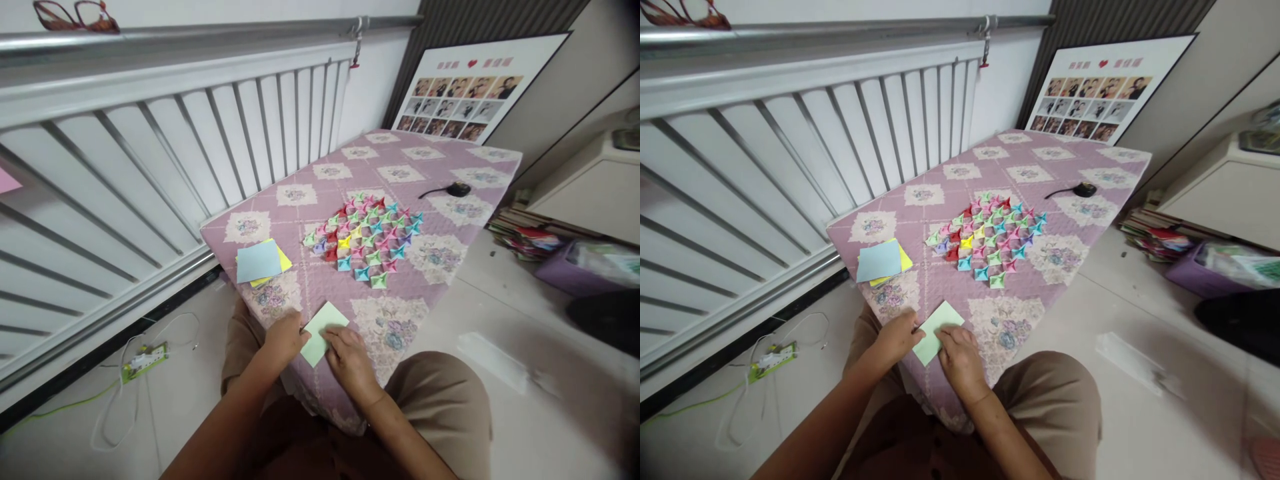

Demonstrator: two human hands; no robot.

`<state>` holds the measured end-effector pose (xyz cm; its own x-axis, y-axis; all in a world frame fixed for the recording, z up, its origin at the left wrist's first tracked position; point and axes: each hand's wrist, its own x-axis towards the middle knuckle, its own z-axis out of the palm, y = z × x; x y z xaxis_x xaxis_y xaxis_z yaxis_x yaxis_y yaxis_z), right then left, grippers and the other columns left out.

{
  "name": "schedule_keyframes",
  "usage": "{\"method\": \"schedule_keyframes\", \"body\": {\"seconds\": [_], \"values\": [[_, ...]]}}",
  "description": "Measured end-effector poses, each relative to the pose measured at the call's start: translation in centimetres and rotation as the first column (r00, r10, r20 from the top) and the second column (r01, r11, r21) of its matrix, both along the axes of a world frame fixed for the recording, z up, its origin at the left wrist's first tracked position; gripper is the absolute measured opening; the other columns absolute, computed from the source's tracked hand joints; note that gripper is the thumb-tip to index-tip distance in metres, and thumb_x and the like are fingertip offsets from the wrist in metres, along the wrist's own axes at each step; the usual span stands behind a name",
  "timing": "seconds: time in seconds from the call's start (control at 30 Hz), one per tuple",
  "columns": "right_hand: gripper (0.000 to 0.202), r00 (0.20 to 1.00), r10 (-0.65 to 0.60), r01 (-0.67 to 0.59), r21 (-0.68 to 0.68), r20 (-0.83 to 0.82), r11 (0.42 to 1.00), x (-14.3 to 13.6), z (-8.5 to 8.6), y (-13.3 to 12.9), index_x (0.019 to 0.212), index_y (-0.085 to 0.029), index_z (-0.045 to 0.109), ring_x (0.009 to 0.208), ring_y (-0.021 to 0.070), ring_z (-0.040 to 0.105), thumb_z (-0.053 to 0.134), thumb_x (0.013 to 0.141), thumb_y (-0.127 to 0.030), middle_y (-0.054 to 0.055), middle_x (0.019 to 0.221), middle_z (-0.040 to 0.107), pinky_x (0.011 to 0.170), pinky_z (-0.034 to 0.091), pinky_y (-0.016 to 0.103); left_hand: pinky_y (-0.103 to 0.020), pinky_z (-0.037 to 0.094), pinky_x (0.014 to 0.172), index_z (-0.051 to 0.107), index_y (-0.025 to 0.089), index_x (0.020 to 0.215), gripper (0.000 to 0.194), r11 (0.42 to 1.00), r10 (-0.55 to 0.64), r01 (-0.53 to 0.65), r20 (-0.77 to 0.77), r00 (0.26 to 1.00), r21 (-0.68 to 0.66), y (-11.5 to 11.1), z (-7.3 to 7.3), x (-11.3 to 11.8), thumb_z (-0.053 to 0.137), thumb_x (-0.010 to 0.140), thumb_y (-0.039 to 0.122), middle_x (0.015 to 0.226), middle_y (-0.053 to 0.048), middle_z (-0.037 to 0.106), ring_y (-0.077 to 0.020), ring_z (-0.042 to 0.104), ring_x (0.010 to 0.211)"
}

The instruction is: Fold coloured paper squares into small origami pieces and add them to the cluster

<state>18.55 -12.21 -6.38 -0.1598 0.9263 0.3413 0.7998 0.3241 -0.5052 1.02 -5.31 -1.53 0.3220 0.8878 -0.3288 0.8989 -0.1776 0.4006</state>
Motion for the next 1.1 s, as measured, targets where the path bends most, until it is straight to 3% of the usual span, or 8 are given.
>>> {"method": "schedule_keyframes", "body": {"seconds": [0.27, 0.37, 0.6, 0.87, 1.1], "values": [[0.038, 1.0, 0.012, -0.012, -0.002, -0.027, 1.0, 0.2, -0.1, 0.0, 0.107, -0.021, 0.065, 0.103, 0.0222, 0.055, 0.046, 0.077, -0.007, 0.007, 0.107, 0.065, 0.093, 0.041, 0.041, -0.029, 0.04, 0.081, 0.058, 0.018, 0.088, 0.007, 0.998, -0.019, 0.02, -0.015, 1.0, 0.058, -0.8, -0.2, 0.7, 0.053, 0.084, 0.022, 0.095, -0.006, 0.062, -0.0201, 0.057, 0.093], [0.038, 0.999, 0.013, -0.013, -0.002, -0.045, 1.0, 0.2, -0.2, 0.1, 0.106, -0.02, 0.065, 0.103, 0.0224, 0.055, 0.046, 0.076, -0.006, 0.007, 0.107, 0.065, 0.093, 0.041, 0.041, -0.028, 0.041, 0.078, 0.056, 0.019, 0.09, 0.007, 1.0, -0.011, 0.011, 0.0, 1.0, 0.016, -1.2, -0.3, 0.6, 0.051, 0.085, 0.022, 0.091, -0.005, 0.063, -0.0198, 0.059, 0.089], [0.04, 0.999, 0.008, -0.008, -0.009, -0.041, 1.0, 0.3, -0.3, 0.1, 0.106, -0.021, 0.066, 0.103, 0.0217, 0.056, 0.044, 0.076, -0.005, 0.007, 0.107, 0.065, 0.092, 0.043, 0.041, -0.027, 0.041, 0.075, 0.05, 0.02, 0.113, 0.03, 0.998, 0.037, -0.037, 0.013, 0.999, -0.049, -1.6, 0.1, 1.1, 0.054, 0.083, 0.023, 0.093, -0.005, 0.066, -0.0213, 0.063, 0.088], [0.04, 0.986, 0.019, -0.007, 0.072, -0.166, 0.997, 1.0, -1.5, 0.6, 0.103, -0.02, 0.066, 0.1, 0.0204, 0.06, 0.042, 0.076, -0.004, 0.008, 0.103, 0.067, 0.088, 0.049, 0.039, -0.022, 0.038, 0.062, 0.05, 0.02, 0.107, 0.029, 0.982, 0.161, -0.125, 0.274, 0.948, -0.144, -1.8, -1.3, 1.1, 0.054, 0.079, 0.014, 0.071, 0.004, 0.06, -0.0128, 0.057, 0.066], [0.035, 0.974, 0.148, -0.135, 0.081, -0.173, 0.988, 2.4, -1.2, 0.3, 0.102, -0.022, 0.065, 0.106, 0.0199, 0.059, 0.042, 0.081, -0.006, 0.008, 0.107, 0.066, 0.091, 0.05, 0.041, -0.021, 0.036, 0.058, 0.053, 0.02, 0.104, 0.026, 0.968, 0.23, -0.182, 0.331, 0.915, -0.171, -2.3, -2.3, 0.5, 0.055, 0.079, 0.015, 0.067, 0.006, 0.057, -0.0108, 0.053, 0.062]]}}
